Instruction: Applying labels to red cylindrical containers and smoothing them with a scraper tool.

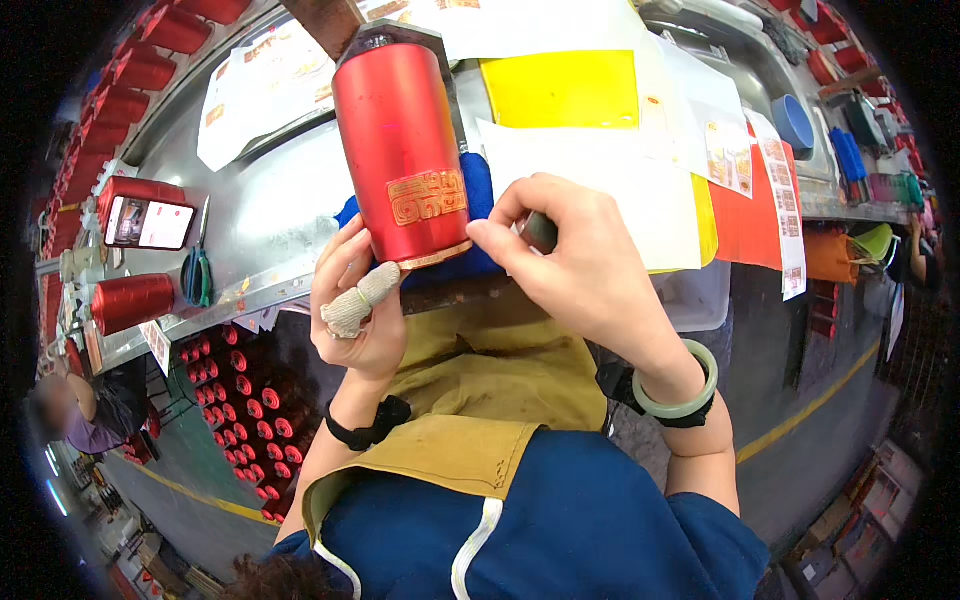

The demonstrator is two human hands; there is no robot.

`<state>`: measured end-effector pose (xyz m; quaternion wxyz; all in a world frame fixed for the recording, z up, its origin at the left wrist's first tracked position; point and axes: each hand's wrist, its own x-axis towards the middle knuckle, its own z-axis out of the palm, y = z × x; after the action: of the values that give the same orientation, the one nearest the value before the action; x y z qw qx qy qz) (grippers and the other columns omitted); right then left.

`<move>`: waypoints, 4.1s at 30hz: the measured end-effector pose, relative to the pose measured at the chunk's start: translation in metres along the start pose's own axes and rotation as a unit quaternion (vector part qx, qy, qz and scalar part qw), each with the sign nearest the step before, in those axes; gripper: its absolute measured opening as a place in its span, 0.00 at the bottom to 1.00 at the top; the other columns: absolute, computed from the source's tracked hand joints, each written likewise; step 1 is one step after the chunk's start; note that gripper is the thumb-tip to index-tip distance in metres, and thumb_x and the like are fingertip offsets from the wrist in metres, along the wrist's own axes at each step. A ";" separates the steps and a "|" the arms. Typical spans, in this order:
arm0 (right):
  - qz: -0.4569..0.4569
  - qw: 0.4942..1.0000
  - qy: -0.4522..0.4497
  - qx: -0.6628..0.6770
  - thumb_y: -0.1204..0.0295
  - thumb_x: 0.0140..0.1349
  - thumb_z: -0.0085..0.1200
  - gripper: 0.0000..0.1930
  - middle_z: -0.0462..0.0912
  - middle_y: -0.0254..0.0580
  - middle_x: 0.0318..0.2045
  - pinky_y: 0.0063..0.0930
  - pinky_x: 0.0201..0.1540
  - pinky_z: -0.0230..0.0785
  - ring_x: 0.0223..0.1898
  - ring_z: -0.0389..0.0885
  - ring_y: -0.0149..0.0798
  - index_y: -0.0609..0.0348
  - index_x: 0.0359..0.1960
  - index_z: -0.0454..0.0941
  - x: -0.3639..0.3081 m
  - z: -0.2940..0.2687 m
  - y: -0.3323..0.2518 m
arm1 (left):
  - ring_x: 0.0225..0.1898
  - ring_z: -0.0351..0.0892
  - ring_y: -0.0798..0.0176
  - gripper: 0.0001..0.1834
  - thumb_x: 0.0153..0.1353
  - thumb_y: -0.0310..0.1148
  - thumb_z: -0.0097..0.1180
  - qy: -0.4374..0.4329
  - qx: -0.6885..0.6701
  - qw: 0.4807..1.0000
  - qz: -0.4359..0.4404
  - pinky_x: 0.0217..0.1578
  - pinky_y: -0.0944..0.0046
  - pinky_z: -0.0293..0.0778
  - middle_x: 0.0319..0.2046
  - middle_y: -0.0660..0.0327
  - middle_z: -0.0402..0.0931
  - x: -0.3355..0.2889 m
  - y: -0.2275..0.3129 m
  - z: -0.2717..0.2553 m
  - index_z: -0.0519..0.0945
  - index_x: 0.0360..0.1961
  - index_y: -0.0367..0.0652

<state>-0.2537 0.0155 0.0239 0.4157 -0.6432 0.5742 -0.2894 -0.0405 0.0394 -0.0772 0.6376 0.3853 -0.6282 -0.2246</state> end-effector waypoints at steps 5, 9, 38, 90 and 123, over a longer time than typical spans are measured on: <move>-0.012 0.998 0.049 0.030 0.66 0.67 0.66 0.15 0.78 0.40 0.35 0.30 0.41 0.71 0.36 0.75 0.33 0.63 0.46 0.80 -0.010 0.000 0.002 | 0.60 0.81 0.46 0.25 0.60 0.15 0.68 -0.027 0.104 0.992 0.070 0.61 0.52 0.80 0.60 0.39 0.75 0.001 -0.002 -0.006 0.76 0.59 0.26; 0.041 0.989 0.018 0.143 0.66 0.74 0.55 0.16 0.76 0.42 0.44 0.29 0.54 0.68 0.45 0.74 0.35 0.64 0.56 0.74 -0.022 0.007 0.000 | 0.55 0.84 0.48 0.26 0.50 0.21 0.78 -0.014 0.148 0.984 0.093 0.53 0.54 0.83 0.54 0.55 0.83 0.013 0.009 0.000 0.84 0.52 0.36; -0.010 0.985 0.126 0.117 0.75 0.64 0.64 0.08 0.83 0.45 0.33 0.32 0.39 0.75 0.32 0.83 0.39 0.64 0.40 0.78 -0.024 0.045 -0.002 | 0.54 0.82 0.50 0.18 0.53 0.23 0.75 -0.066 0.249 0.955 0.147 0.54 0.54 0.78 0.51 0.59 0.83 0.017 0.016 0.000 0.85 0.45 0.44; -0.312 0.923 0.205 -0.094 0.83 0.51 0.63 0.11 0.90 0.32 0.37 0.32 0.49 0.73 0.43 0.86 0.38 0.55 0.36 0.88 -0.024 0.035 0.016 | 0.69 0.70 0.34 0.41 0.46 0.19 0.73 -0.104 0.255 0.957 0.093 0.65 0.46 0.72 0.71 0.41 0.67 0.038 0.031 0.012 0.76 0.66 0.31; -0.319 0.929 0.175 -0.072 0.79 0.52 0.63 0.08 0.89 0.33 0.34 0.33 0.48 0.75 0.42 0.87 0.38 0.55 0.33 0.88 -0.021 0.030 0.022 | 0.75 0.63 0.38 0.38 0.63 0.29 0.68 -0.174 0.217 0.959 -0.046 0.74 0.38 0.57 0.73 0.40 0.64 0.019 0.004 -0.019 0.69 0.72 0.29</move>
<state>-0.2426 0.0426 -0.0072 0.1466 -0.7598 0.4214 -0.4729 -0.0204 0.0311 -0.0600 0.4085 0.4980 -0.7445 -0.1759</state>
